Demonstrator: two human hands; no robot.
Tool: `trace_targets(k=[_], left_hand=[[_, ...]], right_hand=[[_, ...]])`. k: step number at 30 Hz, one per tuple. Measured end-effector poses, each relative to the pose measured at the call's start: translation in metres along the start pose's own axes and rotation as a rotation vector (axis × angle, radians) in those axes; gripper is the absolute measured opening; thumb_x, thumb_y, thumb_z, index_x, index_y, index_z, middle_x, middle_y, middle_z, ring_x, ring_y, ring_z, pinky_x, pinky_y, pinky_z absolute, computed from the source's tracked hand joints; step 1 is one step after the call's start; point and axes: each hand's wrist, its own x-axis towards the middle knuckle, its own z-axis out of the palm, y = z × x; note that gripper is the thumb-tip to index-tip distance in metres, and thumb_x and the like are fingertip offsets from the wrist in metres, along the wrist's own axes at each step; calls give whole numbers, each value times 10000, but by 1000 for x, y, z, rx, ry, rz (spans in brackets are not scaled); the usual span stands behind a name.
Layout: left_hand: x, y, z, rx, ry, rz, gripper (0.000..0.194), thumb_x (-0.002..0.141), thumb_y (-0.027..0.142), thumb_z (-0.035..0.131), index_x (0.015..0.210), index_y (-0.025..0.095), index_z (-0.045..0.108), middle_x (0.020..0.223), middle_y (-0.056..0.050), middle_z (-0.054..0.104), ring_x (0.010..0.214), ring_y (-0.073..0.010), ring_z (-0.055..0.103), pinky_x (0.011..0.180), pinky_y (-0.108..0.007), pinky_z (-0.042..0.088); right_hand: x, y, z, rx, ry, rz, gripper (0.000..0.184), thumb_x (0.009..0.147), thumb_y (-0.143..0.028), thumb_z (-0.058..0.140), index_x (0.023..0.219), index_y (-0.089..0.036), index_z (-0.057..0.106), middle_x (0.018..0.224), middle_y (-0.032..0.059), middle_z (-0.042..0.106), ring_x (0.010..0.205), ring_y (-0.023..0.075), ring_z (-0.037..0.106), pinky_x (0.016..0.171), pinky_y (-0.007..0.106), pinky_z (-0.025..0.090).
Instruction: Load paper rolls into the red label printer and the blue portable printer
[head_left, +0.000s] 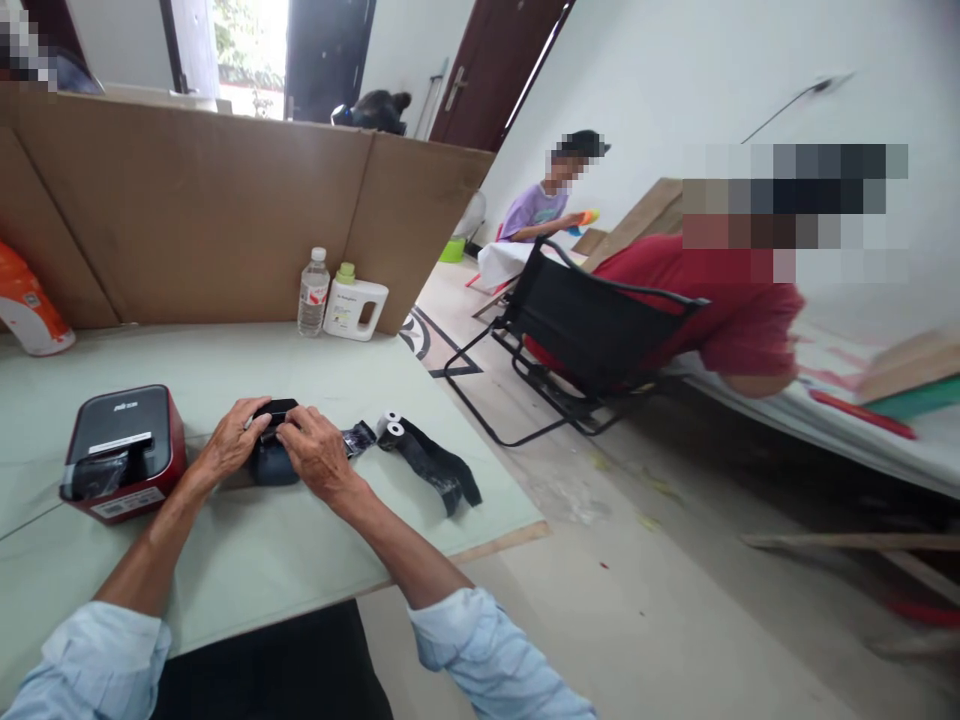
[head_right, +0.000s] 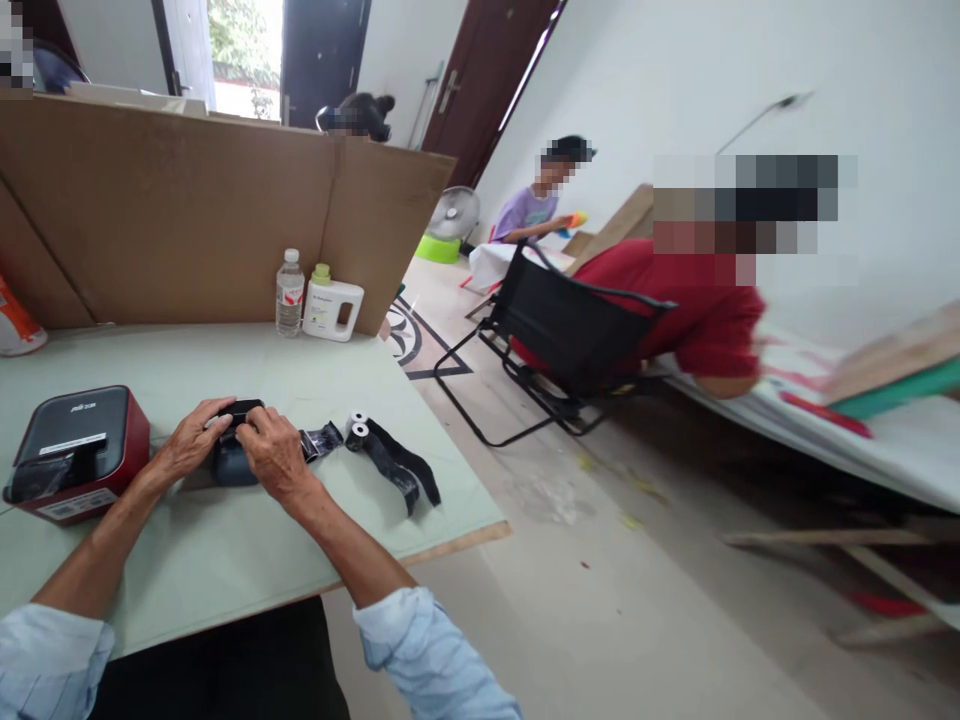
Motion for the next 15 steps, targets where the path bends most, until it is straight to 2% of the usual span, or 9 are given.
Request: trace_targets(k=[4, 10, 12, 15], left_hand=[[2, 1, -1, -11, -3, -5, 440, 964, 430, 520, 1309, 210, 683, 1342, -109, 682, 1267, -262, 620, 1170, -449, 439], [1, 5, -4, 5, -18, -7, 475, 975, 471, 498, 1323, 202, 676, 1346, -111, 685, 1276, -266, 620, 1173, -447, 440], [1, 4, -4, 7, -19, 0, 487, 975, 478, 488, 1327, 197, 673, 1353, -115, 679, 1284, -266, 617, 1176, -442, 438], [1, 3, -3, 0, -12, 5, 501, 973, 482, 479, 1328, 183, 670, 1358, -125, 674, 1292, -269, 612, 1181, -444, 433]], right_hand=[[-3, -5, -9, 76, 78, 11, 305, 1088, -213, 434, 944, -221, 703, 1043, 94, 690, 938, 221, 607, 865, 344, 515], [-23, -9, -40, 336, 252, 129, 343, 1106, -248, 364, 970, -211, 676, 924, 77, 684, 907, 204, 664, 861, 327, 550], [-28, -5, -48, 370, 221, 143, 278, 1093, -266, 418, 1031, -210, 683, 966, 76, 691, 920, 207, 673, 860, 330, 560], [-29, 1, -47, 331, 103, 97, 205, 1037, -280, 574, 1190, -189, 676, 1156, 115, 692, 1071, 243, 669, 941, 363, 564]])
